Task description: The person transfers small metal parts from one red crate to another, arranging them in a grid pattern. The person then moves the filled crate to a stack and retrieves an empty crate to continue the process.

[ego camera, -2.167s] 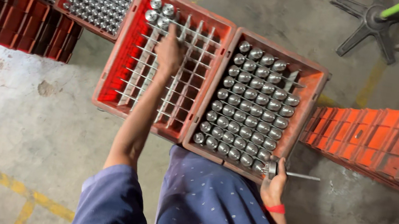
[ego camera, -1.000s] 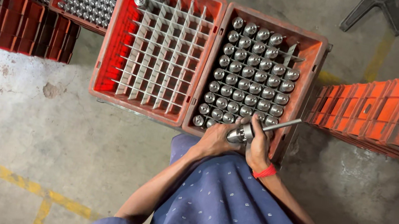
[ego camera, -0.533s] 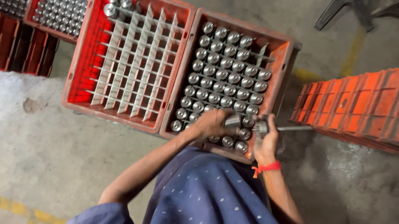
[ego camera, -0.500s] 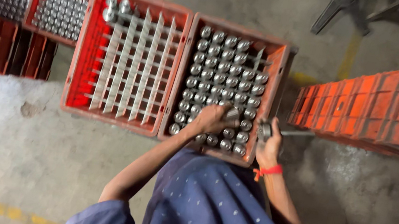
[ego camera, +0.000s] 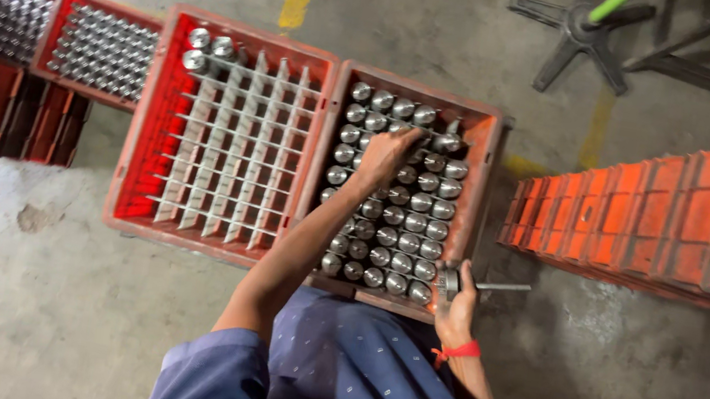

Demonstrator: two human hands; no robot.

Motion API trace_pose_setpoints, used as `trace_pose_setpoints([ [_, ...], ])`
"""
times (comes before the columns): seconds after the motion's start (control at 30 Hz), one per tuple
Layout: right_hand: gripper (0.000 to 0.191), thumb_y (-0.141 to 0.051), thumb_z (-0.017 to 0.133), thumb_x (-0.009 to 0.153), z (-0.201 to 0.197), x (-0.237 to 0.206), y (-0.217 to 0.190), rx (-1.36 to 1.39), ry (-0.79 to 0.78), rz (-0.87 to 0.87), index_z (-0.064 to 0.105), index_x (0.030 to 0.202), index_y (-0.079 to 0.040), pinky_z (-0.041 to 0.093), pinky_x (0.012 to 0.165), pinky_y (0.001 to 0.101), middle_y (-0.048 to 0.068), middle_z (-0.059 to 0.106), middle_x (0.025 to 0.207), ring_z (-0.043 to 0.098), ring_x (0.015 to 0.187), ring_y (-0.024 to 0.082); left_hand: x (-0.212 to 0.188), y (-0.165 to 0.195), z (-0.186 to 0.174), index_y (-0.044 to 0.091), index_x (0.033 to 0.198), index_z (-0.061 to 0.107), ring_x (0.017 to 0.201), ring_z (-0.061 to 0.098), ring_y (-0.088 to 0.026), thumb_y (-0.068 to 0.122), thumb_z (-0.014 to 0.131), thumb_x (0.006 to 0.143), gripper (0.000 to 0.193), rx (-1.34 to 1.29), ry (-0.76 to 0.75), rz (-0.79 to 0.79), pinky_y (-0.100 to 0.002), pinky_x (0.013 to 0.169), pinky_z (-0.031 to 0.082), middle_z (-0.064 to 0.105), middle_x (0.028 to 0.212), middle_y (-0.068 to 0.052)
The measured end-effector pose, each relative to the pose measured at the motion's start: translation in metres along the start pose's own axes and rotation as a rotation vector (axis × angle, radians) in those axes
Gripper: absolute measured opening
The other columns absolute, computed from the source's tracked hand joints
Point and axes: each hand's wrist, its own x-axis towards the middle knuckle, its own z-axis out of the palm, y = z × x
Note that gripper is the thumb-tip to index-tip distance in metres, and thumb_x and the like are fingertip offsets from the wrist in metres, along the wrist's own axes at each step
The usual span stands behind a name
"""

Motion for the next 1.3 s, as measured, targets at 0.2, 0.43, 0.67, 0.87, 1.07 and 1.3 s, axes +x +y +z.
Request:
trace_pose_setpoints([
  [0.2, 0.029, -0.035, 0.055, 0.109, -0.009, -0.005, 0.011, -0.120, -0.043, -0.043, 0.068, 0.099, -0.012, 0.047, 0.074, 0.0295, 0.003, 0.072, 0.095, 0.065, 0.087, 0.015, -0.025, -0.089, -0.133, -0.001, 0.142, 0.037, 0.068, 0.070, -0.044, 0.020, 0.070, 0.089, 0.066, 0.418, 0.130, -0.588, -0.055, 0.061, 0.054, 0.071, 0.078, -0.023],
  [0.43, 0.025, -0.035, 0.054, 0.109, -0.002, -0.013, 0.032, -0.171, 0.003, 0.000, 0.063, 0.100, -0.014, 0.050, 0.082, 0.0328, -0.001, 0.068, 0.095, 0.067, 0.095, 0.015, -0.051, -0.178, -0.242, 0.012, 0.151, 0.035, 0.074, 0.072, -0.041, 0.017, 0.068, 0.089, 0.070, 0.694, 0.089, -0.821, -0.053, 0.061, 0.056, 0.072, 0.082, -0.021],
  [0.67, 0.013, -0.028, 0.056, 0.107, 0.009, -0.012, 0.050, -0.141, 0.053, -0.043, 0.060, 0.109, -0.016, 0.051, 0.086, 0.0360, 0.000, 0.067, 0.093, 0.068, 0.094, 0.020, -0.043, -0.184, -0.257, 0.008, 0.135, 0.053, 0.078, 0.069, -0.035, 0.020, 0.080, 0.086, 0.058, 0.613, -0.020, -0.746, -0.047, 0.068, 0.055, 0.070, 0.087, -0.017],
  [0.87, 0.017, -0.029, 0.058, 0.106, -0.001, -0.017, 0.051, -0.133, 0.044, -0.033, 0.061, 0.109, -0.013, 0.053, 0.089, 0.0388, 0.003, 0.068, 0.092, 0.068, 0.092, 0.022, -0.101, -0.113, -0.309, 0.006, 0.120, 0.065, 0.082, 0.068, -0.024, 0.021, 0.088, 0.084, 0.045, 0.122, 0.423, -0.284, -0.038, 0.075, 0.056, 0.069, 0.093, -0.010],
  [1.07, 0.019, -0.027, 0.063, 0.101, 0.038, -0.004, 0.064, -0.181, 0.007, 0.079, 0.067, 0.107, -0.010, 0.054, 0.093, 0.0371, 0.004, 0.069, 0.096, 0.067, 0.093, 0.020, -0.147, -0.007, -0.169, 0.008, 0.099, 0.062, 0.081, 0.057, -0.012, 0.018, 0.084, 0.090, 0.026, -0.766, 0.512, -0.637, -0.027, 0.070, 0.049, 0.059, 0.088, -0.001],
  [1.3, 0.035, -0.035, 0.055, 0.108, 0.108, -0.039, 0.044, -0.277, -0.325, 0.089, 0.064, 0.095, -0.003, 0.053, 0.091, 0.0370, 0.011, 0.071, 0.098, 0.067, 0.096, 0.021, -0.219, 0.087, -0.070, 0.008, 0.104, 0.073, 0.080, 0.073, -0.034, 0.021, 0.081, 0.073, 0.035, -0.323, -0.051, -0.721, -0.045, 0.070, 0.056, 0.074, 0.085, -0.016],
])
